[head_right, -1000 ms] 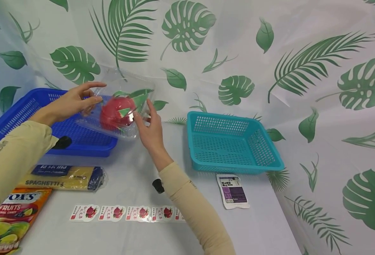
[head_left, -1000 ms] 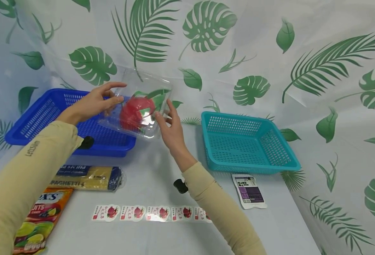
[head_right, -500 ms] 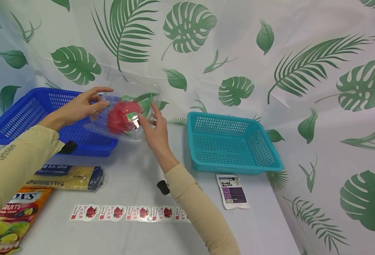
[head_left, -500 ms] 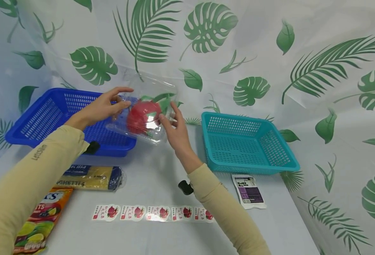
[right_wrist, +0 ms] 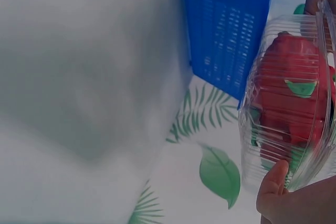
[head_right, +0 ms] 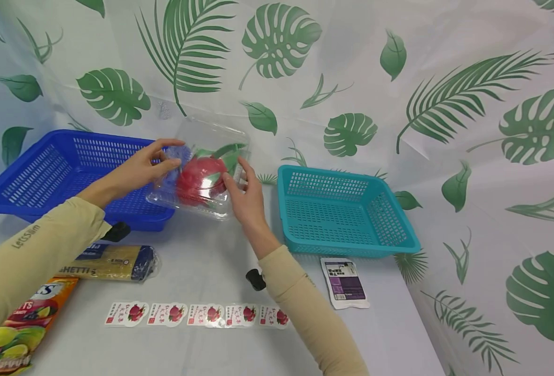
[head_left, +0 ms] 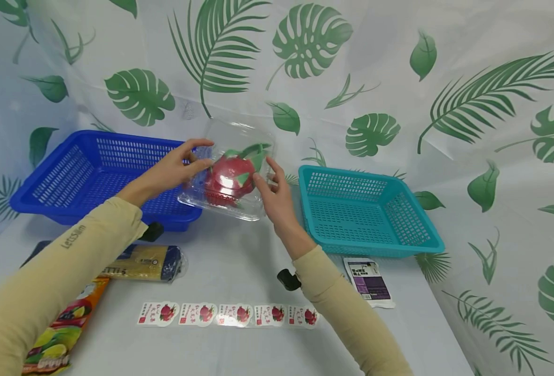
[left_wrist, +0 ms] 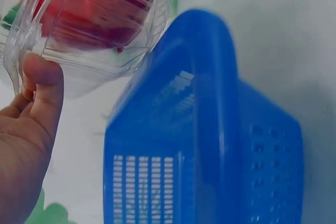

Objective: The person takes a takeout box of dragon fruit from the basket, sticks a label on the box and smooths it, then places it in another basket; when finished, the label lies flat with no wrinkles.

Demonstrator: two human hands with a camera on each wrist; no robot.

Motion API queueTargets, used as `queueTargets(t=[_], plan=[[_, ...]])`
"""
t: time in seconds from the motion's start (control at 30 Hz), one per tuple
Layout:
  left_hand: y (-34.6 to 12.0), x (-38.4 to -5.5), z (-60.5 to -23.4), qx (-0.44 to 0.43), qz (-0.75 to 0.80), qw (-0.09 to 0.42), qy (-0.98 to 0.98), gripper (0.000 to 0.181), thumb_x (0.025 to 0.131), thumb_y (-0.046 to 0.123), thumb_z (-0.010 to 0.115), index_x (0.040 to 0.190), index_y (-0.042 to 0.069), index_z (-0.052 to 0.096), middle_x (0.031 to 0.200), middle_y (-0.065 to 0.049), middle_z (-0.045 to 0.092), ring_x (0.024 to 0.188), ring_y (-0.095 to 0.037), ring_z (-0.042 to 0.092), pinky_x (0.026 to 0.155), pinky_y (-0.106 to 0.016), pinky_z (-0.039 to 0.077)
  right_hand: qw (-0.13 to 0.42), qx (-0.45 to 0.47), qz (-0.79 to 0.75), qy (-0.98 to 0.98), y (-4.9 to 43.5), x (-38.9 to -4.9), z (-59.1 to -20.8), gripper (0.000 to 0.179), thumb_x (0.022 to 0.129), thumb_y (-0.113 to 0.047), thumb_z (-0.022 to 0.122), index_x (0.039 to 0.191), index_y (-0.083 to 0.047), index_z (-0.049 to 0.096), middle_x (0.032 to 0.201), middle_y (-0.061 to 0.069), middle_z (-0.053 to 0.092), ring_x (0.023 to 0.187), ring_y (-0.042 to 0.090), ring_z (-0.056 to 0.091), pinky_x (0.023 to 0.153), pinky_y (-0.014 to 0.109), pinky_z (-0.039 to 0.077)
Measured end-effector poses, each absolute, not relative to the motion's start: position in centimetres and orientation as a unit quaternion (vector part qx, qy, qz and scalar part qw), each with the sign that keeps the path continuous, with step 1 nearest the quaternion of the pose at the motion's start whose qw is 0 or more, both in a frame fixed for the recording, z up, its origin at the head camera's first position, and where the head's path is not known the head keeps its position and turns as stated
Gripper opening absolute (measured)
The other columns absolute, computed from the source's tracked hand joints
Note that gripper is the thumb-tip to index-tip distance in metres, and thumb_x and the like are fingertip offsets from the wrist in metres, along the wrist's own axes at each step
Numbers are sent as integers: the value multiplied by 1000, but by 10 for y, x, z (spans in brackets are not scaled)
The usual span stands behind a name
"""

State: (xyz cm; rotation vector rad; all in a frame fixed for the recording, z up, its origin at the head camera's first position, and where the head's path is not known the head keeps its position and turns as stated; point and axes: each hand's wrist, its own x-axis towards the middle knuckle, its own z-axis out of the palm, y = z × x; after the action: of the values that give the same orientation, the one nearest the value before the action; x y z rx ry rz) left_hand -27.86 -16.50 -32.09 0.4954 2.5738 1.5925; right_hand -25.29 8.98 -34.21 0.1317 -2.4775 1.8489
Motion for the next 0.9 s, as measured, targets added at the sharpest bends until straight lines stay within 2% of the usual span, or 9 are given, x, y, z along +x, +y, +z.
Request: queueTargets(t=[0.27, 0.4, 0.67, 0.9], plan=[[-148, -274, -331, 169, 520, 53, 836, 56, 97, 44, 58, 147, 30, 38, 95, -15, 47, 65, -26, 51, 61, -37, 51, 11, 37, 583, -812, 110, -248, -346, 56, 97, -42, 58, 148, -43, 35, 145, 8, 36, 123, 26, 45, 95, 50, 48], [-139, -272, -337, 172, 515, 68, 837, 56, 97, 44, 59, 147, 29, 38, 95, -15, 47, 65, -27, 52, 61, -37, 52, -3, 33, 578, -815, 120, -246, -352, 54, 99, -40, 56, 148, -43, 35, 146, 9, 34, 122, 25, 47, 94, 47, 48], [-123, -262, -346, 171, 492, 112, 846, 61, 98, 38, 59, 151, 24, 31, 89, -16, 51, 62, -26, 56, 63, -38, 54, -26, 19, 574, -818, 133, -242, -364, 52, 102, -35, 53, 151, -37, 34, 154, 13, 28, 131, 30, 42, 102, 47, 43], [-112, -255, -353, 167, 459, 149, 860, 65, 101, 37, 54, 155, 23, 21, 89, -18, 59, 64, -27, 60, 70, -43, 54, -36, -3, 552, -833, 138, -241, -375, 52, 103, -34, 50, 152, -35, 33, 156, 13, 27, 136, 34, 38, 103, 47, 43]])
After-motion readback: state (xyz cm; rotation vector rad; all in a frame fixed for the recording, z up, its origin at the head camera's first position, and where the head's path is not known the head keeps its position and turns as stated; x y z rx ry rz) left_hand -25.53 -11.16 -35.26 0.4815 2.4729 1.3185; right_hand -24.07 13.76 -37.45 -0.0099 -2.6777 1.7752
